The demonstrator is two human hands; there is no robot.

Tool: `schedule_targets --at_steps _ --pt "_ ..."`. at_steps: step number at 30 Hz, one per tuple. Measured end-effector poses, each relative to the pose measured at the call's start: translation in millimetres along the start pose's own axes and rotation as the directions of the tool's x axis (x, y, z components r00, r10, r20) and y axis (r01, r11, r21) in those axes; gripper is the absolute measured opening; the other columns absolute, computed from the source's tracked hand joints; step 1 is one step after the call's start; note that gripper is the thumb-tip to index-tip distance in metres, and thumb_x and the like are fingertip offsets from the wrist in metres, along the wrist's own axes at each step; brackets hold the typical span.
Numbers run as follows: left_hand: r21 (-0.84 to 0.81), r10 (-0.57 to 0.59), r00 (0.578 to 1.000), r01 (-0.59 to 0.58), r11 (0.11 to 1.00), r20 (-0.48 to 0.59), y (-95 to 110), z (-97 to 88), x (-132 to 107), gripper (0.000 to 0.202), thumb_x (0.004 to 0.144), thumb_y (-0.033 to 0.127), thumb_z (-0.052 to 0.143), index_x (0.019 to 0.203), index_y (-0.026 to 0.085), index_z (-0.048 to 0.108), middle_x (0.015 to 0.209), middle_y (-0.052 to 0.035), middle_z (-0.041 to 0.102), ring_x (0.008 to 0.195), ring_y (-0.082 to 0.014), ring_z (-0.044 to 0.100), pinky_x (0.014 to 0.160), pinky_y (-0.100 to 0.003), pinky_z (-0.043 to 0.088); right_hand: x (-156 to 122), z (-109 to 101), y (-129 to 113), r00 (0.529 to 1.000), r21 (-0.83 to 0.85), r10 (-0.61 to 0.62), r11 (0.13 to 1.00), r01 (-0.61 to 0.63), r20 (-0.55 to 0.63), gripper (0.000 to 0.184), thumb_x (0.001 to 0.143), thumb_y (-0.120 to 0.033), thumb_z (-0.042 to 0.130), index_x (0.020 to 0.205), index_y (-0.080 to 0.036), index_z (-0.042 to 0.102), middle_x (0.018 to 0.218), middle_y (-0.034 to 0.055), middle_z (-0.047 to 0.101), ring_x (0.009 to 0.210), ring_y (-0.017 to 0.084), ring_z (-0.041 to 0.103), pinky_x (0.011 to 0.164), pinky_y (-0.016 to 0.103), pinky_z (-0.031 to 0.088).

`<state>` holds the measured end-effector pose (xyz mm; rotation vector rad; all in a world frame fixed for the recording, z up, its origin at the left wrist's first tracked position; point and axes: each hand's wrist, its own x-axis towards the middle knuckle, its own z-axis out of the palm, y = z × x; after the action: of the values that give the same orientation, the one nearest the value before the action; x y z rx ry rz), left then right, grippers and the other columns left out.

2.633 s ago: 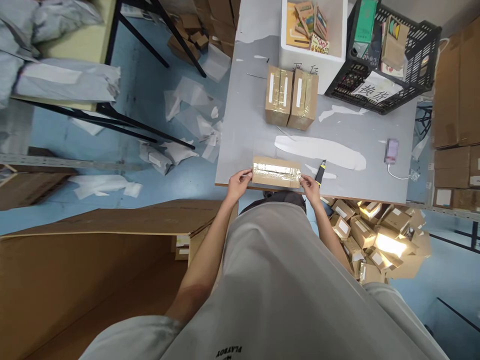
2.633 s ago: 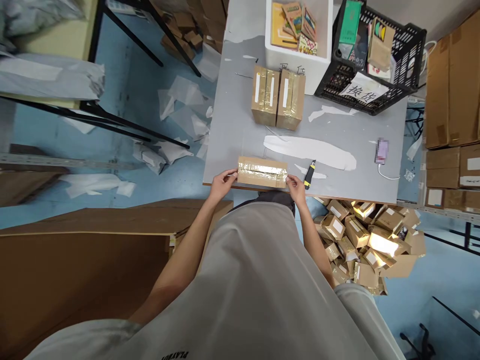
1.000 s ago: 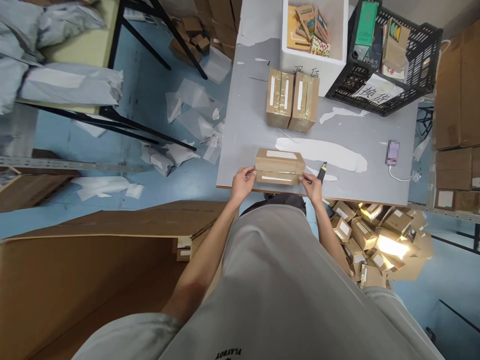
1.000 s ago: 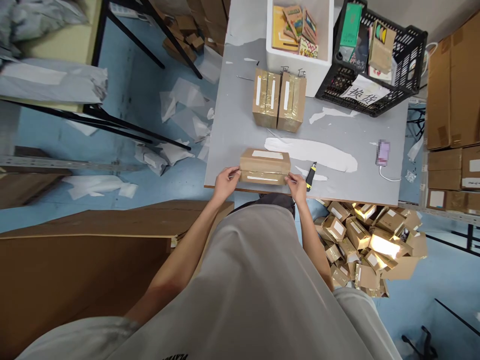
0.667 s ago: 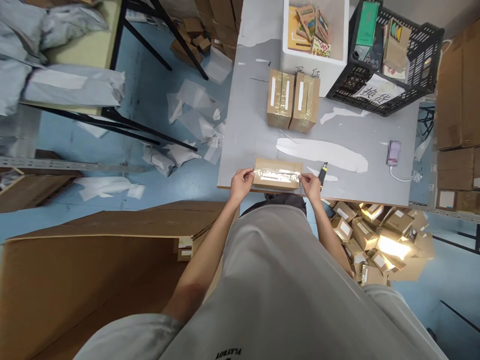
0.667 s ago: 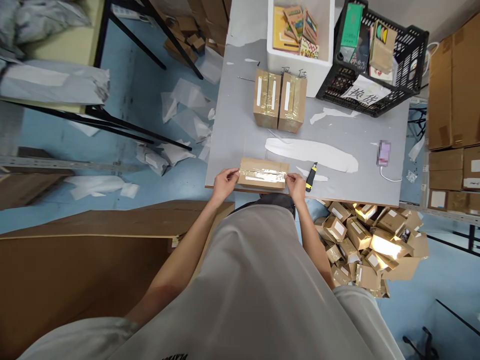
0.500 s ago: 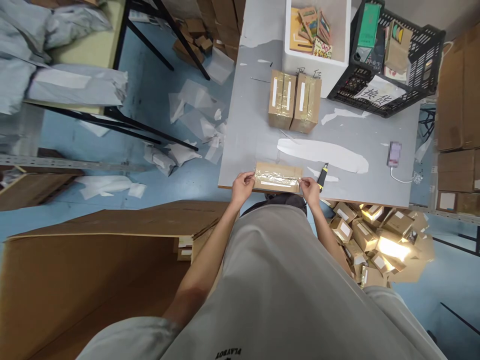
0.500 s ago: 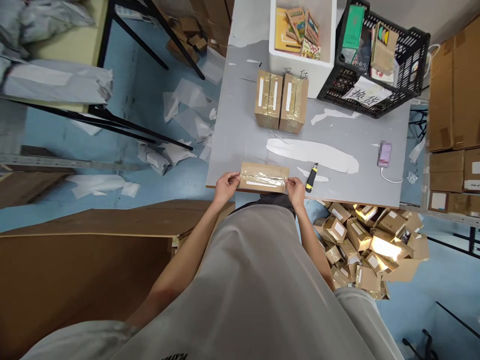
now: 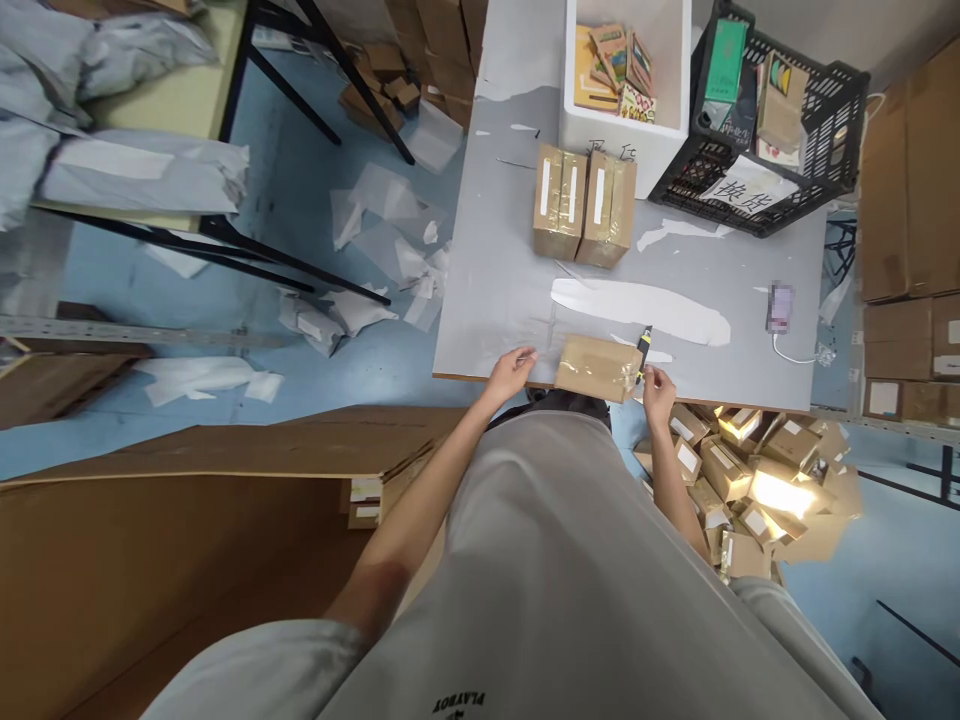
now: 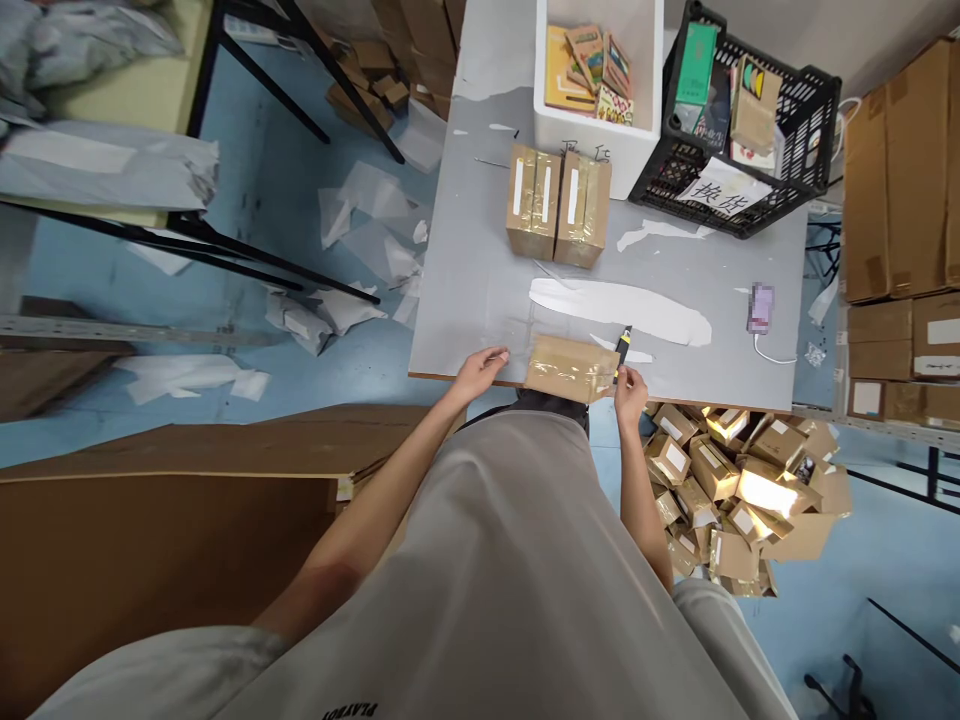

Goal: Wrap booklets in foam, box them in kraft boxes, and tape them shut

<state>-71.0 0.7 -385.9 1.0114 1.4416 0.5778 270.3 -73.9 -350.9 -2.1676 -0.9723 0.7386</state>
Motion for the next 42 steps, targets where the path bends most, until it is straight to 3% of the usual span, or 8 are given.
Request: schedule_targets --at_steps 5,8,17,22,27,32,37,42 --pt "-0.118 0.060 0.976 -0.036 0.992 0.211 29.9 33.5 -13.6 0.066 0.094 0.071 0.078 0.130 0.017 0.083 0.115 -0.0147 0.087 0.118 -0.0349 0.081 0.108 -0.049 0.066 -12.8 -8.6 -28.0 0.995 0.069 -0.010 0.998 0.003 0.100 0.082 0.103 -0.088 0.042 0.104 -0.017 0.083 0.111 0.0159 0.085 0.117 0.033 0.075 0.105 0.043 0.060" --pt "-0.121 0.096 0.968 -0.069 0.990 0.230 40.7 36.9 -16.7 0.067 0.092 0.071 0.081 0.130 0.016 0.084 0.116 -0.0129 0.088 0.117 -0.0353 0.081 0.107 -0.049 0.066 -22.4 -2.7 -46.9 0.988 0.120 -0.037 0.993 0.019 0.147 0.081 0.099 -0.089 0.056 0.118 -0.017 0.085 0.130 0.0187 0.083 0.128 0.035 0.074 0.115 0.048 0.059" --pt "0.034 0.113 0.986 -0.110 0.993 -0.126 33.6 -13.0 -24.9 0.056 0.093 0.061 0.083 0.128 0.017 0.086 0.132 -0.0137 0.085 0.114 -0.0333 0.082 0.106 -0.045 0.066 -29.3 61.9 -72.9 0.934 0.313 -0.151 0.949 0.045 0.323 0.088 0.095 -0.087 0.066 0.144 -0.016 0.080 0.152 0.0198 0.076 0.143 0.037 0.070 0.126 0.053 0.057" --pt "-0.134 0.026 0.992 -0.043 0.990 -0.126 21.6 -34.1 -24.1 0.068 0.089 0.069 0.086 0.133 0.016 0.083 0.138 -0.0147 0.083 0.123 -0.0319 0.079 0.111 -0.044 0.065 -27.3 86.8 -70.5 0.917 0.352 -0.171 0.935 0.037 0.359 0.090 0.092 -0.087 0.069 0.146 -0.016 0.078 0.154 0.0203 0.074 0.139 0.036 0.074 0.126 0.053 0.057" --pt "-0.248 -0.146 0.984 0.117 0.962 -0.104 -3.9 -36.4 -12.9 0.065 0.091 0.068 0.082 0.130 0.016 0.082 0.140 -0.0168 0.082 0.125 -0.0322 0.079 0.109 -0.046 0.065 -19.0 71.1 -54.8 0.928 0.362 -0.138 0.932 0.003 0.347 0.087 0.092 -0.086 0.069 0.140 -0.015 0.079 0.148 0.0198 0.078 0.137 0.036 0.075 0.126 0.055 0.057" --pt "-0.145 -0.172 0.983 0.160 0.976 -0.067 -18.0 -22.8 -0.2 0.046 0.091 0.049 0.085 0.125 0.018 0.082 0.144 -0.0169 0.080 0.138 -0.0349 0.074 0.114 -0.049 0.064 -3.3 30.7 -31.1 0.987 0.273 -0.045 0.962 0.002 0.152 0.091 0.088 -0.086 0.071 0.142 -0.013 0.077 0.150 0.0239 0.076 0.140 0.038 0.072 0.126 0.059 0.055" --pt "-0.115 -0.123 0.992 0.124 0.986 0.020 -5.8 6.1 10.4 0.055 0.085 0.054 0.090 0.124 0.016 0.083 0.143 -0.0196 0.080 0.140 -0.0378 0.073 0.122 -0.053 0.057 -5.5 0.1 -28.8 0.998 0.178 -0.053 0.983 0.048 0.023 0.075 0.097 -0.077 0.066 0.139 -0.016 0.079 0.153 0.0214 0.074 0.145 0.036 0.068 0.126 0.058 0.054" --pt "-0.141 -0.020 0.984 0.046 0.989 0.177 13.0 33.6 11.7 0.062 0.085 0.065 0.088 0.124 0.017 0.085 0.116 -0.0147 0.087 0.121 -0.0342 0.080 0.113 -0.050 0.063 -19.2 9.4 -37.7 1.000 0.186 -0.003 0.983 -0.002 0.024 0.085 0.099 -0.076 0.065 0.155 -0.012 0.070 0.167 0.0222 0.064 0.158 0.036 0.060 0.134 0.055 0.047"
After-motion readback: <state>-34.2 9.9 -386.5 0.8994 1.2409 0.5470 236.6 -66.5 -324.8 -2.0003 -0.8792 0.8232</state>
